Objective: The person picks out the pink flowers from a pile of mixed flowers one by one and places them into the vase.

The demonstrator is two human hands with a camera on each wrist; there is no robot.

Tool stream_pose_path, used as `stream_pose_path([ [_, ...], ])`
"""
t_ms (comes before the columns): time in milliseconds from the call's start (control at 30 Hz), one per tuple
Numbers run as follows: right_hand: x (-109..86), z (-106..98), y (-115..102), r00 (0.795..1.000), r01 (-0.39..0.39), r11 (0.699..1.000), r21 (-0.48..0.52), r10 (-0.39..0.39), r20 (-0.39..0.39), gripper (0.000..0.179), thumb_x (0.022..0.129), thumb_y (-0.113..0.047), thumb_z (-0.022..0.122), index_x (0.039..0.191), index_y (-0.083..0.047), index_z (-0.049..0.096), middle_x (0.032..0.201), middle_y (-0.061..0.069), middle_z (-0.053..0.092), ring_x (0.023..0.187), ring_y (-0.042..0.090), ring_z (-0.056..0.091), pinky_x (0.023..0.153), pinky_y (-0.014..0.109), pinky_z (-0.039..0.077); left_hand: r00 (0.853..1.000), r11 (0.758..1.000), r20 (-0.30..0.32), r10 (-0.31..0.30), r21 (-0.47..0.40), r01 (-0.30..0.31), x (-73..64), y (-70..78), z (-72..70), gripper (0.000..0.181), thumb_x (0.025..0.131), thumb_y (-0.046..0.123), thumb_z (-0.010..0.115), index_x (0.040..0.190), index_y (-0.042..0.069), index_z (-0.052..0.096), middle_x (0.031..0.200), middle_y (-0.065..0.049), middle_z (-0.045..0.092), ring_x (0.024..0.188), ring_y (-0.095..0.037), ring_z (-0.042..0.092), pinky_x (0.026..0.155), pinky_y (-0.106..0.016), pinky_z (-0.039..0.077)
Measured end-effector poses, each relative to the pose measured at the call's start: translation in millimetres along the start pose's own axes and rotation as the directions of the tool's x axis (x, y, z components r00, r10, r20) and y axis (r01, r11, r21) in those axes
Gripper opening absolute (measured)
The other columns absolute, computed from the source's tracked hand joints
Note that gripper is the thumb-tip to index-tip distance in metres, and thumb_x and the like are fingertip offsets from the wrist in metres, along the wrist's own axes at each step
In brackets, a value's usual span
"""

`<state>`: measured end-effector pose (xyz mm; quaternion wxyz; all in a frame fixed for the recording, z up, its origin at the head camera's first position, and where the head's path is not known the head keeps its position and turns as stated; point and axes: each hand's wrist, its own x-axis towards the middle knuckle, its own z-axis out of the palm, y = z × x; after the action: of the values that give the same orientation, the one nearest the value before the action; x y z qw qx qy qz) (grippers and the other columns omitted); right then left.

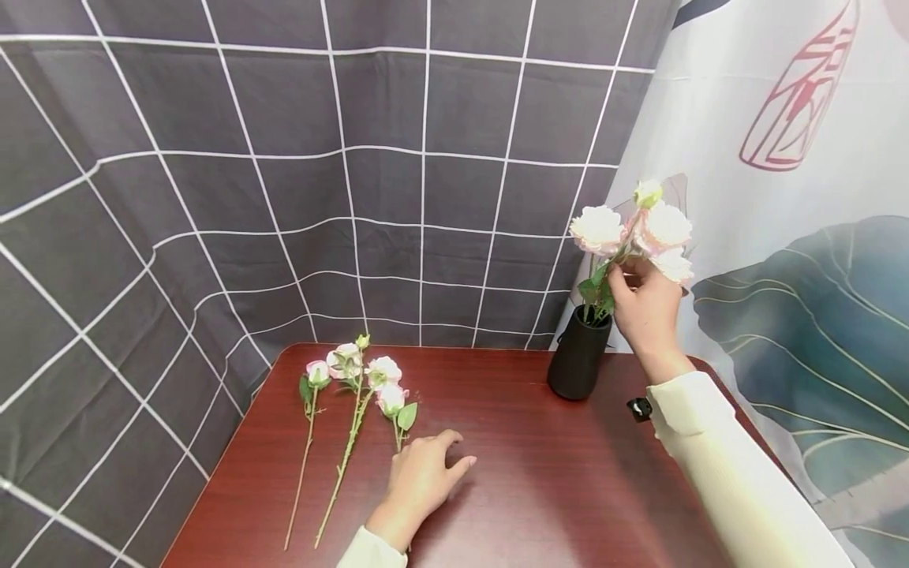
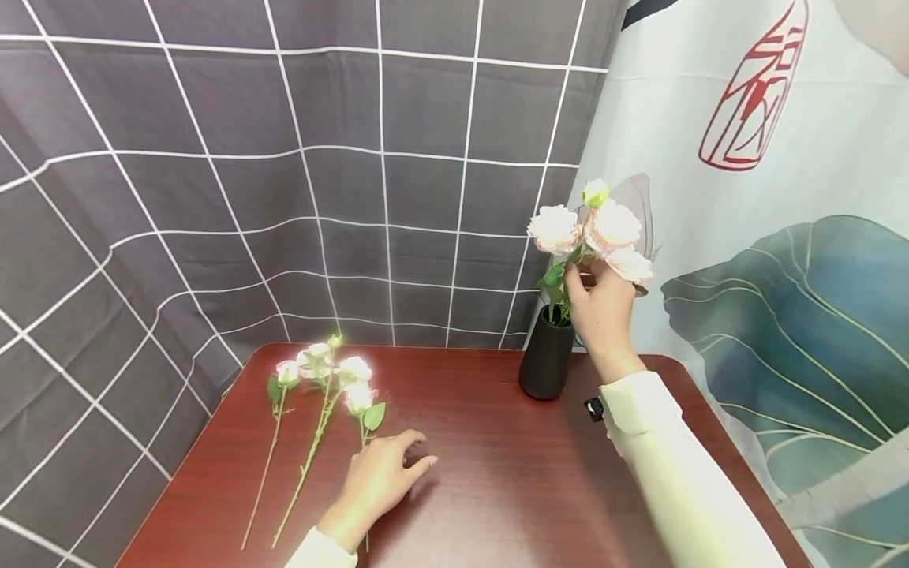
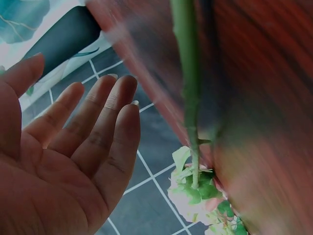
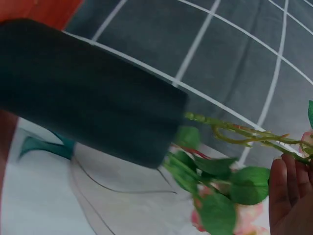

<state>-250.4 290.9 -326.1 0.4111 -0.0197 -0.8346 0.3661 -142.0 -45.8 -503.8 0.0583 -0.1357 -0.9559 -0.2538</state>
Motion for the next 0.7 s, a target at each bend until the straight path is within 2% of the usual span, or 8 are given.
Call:
stream_pose_path([
  [67,-4.2,3,5,1.000,0.008,0.999,-0.034,-0.008,0.007,0.028,0.107,-0.019,0.068,0.107,0.004,0.082,0.099,0.027,0.083,0.077,-0.022,0.053,0.074,0.003,0.039,1.000,1.000,-0.001,0.001,0.010,-0.001,-0.1,-0.3,0.0,0.035,0.096,0.051,0.088,0.122,0.028,0.082,0.112,-0.005,0.088,0.099,-0.034,0.085,0.077,-0.058,0.064],
  [133,-7.6,7,10,1.000,0.021,0.998,-0.059,-0.021,0.014,0.028,0.107,-0.020,0.068,0.104,0.003,0.084,0.096,0.026,0.084,0.076,-0.010,0.062,0.073,0.007,0.040,1.000,1.000,-0.001,0.001,0.013,-0.001,-0.2,-0.9,0.8,0.034,0.096,0.050,0.088,0.122,0.028,0.082,0.111,-0.005,0.089,0.098,-0.034,0.085,0.076,-0.057,0.064],
  [233,-10.7,13,17,0.998,0.061,0.995,-0.084,-0.060,0.013,0.027,0.104,-0.019,0.069,0.101,0.003,0.084,0.093,0.026,0.084,0.075,0.020,0.077,0.072,0.019,0.046,1.000,1.000,0.000,0.001,0.012,-0.001,-0.4,-1.6,2.6,0.035,0.096,0.049,0.089,0.122,0.027,0.082,0.110,-0.005,0.089,0.097,-0.033,0.085,0.076,-0.058,0.064],
  [300,-12.4,17,22,0.995,0.101,0.990,-0.097,-0.100,0.014,0.027,0.103,-0.019,0.069,0.100,0.004,0.084,0.091,0.027,0.084,0.079,0.038,0.080,0.071,0.034,0.052,1.000,1.000,0.004,-0.001,0.007,0.001,-0.7,-1.5,3.3,0.035,0.096,0.048,0.089,0.122,0.026,0.082,0.110,-0.004,0.089,0.097,-0.033,0.085,0.077,-0.058,0.064],
  [467,-16.4,23,31,0.984,0.180,0.973,-0.144,-0.181,0.006,0.023,0.102,-0.016,0.070,0.099,0.004,0.081,0.085,0.027,0.082,0.077,0.048,0.079,0.070,0.060,0.056,1.000,1.000,0.009,0.002,-0.004,-0.002,-1.6,-1.1,3.7,0.032,0.096,0.045,0.090,0.121,0.026,0.081,0.110,0.000,0.089,0.098,-0.032,0.084,0.077,-0.058,0.064],
  [600,-21.1,30,42,0.983,0.179,0.972,-0.152,-0.182,-0.007,0.022,0.100,-0.015,0.073,0.101,0.006,0.077,0.089,0.033,0.078,0.085,0.058,0.074,0.077,0.072,0.055,1.000,1.000,-0.002,0.025,-0.001,-0.025,-1.9,-2.9,5.2,0.030,0.096,0.040,0.091,0.120,0.027,0.081,0.108,0.001,0.089,0.094,-0.030,0.084,0.074,-0.056,0.064],
  [700,-24.7,34,46,0.986,0.164,0.974,-0.157,-0.168,-0.011,0.023,0.099,-0.018,0.074,0.097,0.005,0.075,0.091,0.032,0.076,0.092,0.059,0.072,0.083,0.073,0.052,0.999,0.999,-0.007,0.032,0.004,-0.032,-2.3,-2.9,5.5,0.030,0.095,0.039,0.092,0.120,0.027,0.081,0.107,0.001,0.089,0.092,-0.030,0.084,0.073,-0.055,0.064],
])
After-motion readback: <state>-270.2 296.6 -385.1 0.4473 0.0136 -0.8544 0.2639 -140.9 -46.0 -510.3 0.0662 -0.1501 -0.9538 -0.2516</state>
